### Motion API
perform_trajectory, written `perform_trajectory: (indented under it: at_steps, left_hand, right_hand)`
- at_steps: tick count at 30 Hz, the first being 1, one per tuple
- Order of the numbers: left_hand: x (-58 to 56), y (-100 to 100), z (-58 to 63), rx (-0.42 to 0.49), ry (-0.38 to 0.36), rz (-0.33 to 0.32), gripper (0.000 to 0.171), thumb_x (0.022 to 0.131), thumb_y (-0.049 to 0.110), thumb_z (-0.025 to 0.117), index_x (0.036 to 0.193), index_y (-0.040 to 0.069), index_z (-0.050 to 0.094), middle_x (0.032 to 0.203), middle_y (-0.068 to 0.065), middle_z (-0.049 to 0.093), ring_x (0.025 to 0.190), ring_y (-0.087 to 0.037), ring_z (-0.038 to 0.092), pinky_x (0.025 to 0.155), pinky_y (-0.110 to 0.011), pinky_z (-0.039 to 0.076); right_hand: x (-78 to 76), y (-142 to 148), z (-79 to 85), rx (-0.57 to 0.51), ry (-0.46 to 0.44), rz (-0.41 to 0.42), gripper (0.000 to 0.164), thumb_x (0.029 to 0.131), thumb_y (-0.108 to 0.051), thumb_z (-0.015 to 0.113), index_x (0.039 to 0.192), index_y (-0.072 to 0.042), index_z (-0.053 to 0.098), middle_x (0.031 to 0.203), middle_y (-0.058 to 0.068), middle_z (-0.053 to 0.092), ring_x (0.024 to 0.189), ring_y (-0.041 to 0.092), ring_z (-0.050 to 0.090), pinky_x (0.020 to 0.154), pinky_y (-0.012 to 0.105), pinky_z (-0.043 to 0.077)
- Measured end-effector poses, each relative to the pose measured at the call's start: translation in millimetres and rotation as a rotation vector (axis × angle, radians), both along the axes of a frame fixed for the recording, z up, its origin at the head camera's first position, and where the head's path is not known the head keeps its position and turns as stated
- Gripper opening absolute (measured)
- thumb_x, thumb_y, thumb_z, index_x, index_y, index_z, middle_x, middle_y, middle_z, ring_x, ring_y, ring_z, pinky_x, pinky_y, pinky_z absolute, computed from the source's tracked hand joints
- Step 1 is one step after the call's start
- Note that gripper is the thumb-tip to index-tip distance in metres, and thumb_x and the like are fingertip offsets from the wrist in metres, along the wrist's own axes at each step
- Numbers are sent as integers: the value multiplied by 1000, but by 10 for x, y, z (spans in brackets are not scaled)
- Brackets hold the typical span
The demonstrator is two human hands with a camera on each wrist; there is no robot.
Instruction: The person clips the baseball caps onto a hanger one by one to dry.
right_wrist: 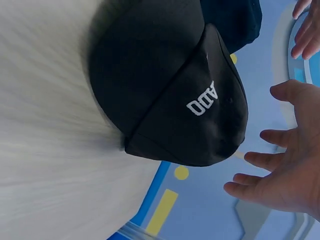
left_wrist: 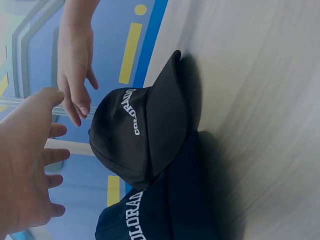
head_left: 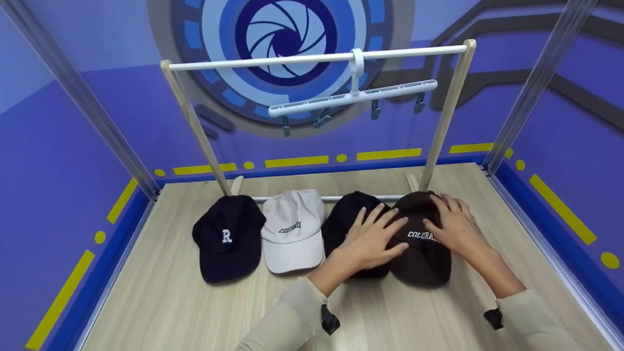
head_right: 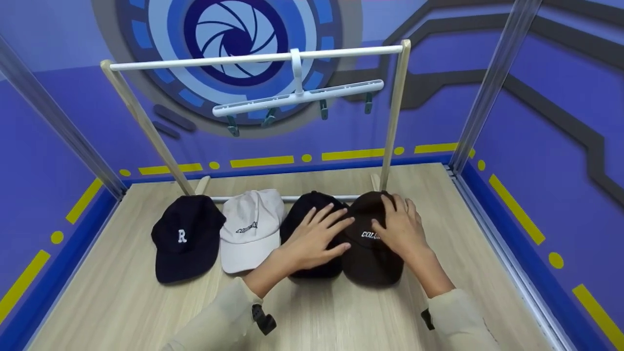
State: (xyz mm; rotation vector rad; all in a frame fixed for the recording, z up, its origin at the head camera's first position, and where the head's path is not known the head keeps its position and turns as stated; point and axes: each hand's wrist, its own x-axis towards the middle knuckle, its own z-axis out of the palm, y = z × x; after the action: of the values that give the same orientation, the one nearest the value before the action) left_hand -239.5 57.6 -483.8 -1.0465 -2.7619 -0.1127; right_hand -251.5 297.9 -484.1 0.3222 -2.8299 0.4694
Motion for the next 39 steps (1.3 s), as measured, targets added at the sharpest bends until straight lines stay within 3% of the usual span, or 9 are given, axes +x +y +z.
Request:
perform_trajectory:
  at_steps: [7, 14, 23, 33, 39]
  left_hand:
    - [-24, 127, 51, 15, -14, -6, 63, 93, 66, 19, 149, 37, 22, 156, 9, 19, 144, -20, 12, 112, -53, 16]
    - [-16, 238, 54, 28, 16, -3, 62, 94, 65, 18, 149, 37, 23, 155, 8, 22, 144, -21, 14, 112, -52, 19]
    - [31, 304, -63, 50, -2, -7, 61, 95, 64, 19, 148, 37, 25, 154, 7, 24, 143, -22, 17, 110, -53, 23]
    - [50, 366, -95, 84, -20, -18, 59, 95, 63, 21, 148, 37, 25, 154, 7, 25, 143, -23, 19, 110, -53, 24]
    - [9, 397, -206, 207, -51, 0, 56, 97, 56, 29, 149, 34, 24, 153, 7, 27, 140, -22, 26, 110, -47, 28]
  right_hand:
    - [-58, 32, -25, -77, -5, -20, 67, 89, -31, 63, 142, 1, 36, 141, 32, 32, 126, 55, 27, 98, 68, 25]
    - [-129, 7, -53, -201, -35, -56, 66, 91, -31, 61, 142, 1, 34, 142, 33, 30, 128, 55, 25, 99, 68, 24]
    - [-187, -18, -94, -316, -62, -95, 66, 92, -29, 58, 144, 3, 31, 143, 32, 29, 129, 55, 24, 103, 65, 21]
    - [-225, -9, -44, -376, -92, -111, 69, 94, -33, 56, 146, 0, 27, 146, 31, 25, 131, 53, 23, 103, 66, 21]
    - [-223, -11, -51, -440, -110, -97, 68, 94, -33, 55, 147, 0, 26, 147, 30, 25, 134, 49, 25, 105, 62, 22]
